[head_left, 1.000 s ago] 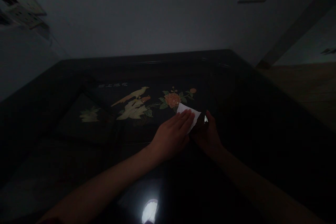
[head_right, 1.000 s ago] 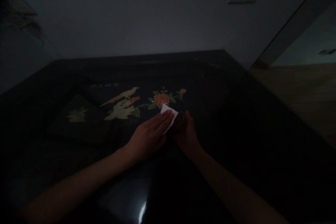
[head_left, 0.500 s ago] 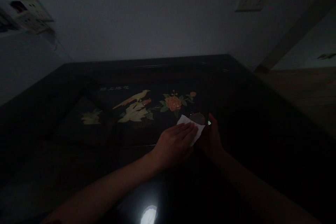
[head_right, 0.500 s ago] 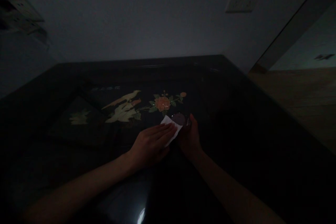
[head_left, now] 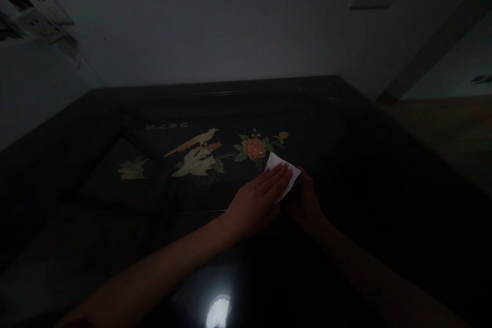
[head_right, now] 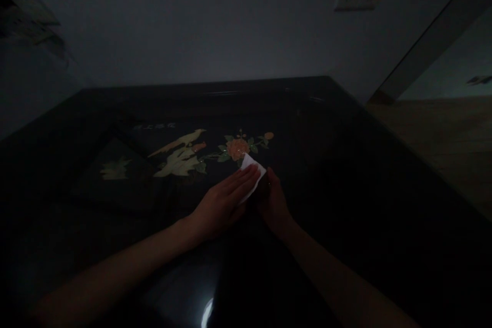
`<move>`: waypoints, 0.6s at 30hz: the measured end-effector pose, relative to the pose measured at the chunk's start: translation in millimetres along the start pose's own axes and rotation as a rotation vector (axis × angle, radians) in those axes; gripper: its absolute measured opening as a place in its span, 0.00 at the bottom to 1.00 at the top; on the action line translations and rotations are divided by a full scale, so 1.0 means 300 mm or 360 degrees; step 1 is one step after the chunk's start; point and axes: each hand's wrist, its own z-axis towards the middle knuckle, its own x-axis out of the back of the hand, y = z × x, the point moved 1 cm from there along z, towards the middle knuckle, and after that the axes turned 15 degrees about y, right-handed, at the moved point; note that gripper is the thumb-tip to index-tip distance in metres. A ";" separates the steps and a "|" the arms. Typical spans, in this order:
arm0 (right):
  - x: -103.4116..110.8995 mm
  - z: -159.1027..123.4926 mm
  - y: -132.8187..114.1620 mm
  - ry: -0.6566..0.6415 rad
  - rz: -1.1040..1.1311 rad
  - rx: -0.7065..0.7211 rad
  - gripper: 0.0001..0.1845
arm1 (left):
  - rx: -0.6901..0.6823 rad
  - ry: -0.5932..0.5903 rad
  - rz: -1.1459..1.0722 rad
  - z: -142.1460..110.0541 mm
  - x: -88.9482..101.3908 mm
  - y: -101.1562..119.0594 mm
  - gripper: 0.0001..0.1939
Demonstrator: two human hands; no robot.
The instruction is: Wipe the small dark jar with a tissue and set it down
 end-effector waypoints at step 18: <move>0.017 0.021 -0.026 0.0029 0.0173 -0.0198 0.17 | -0.0030 0.0181 0.0259 0.009 0.029 -0.005 0.19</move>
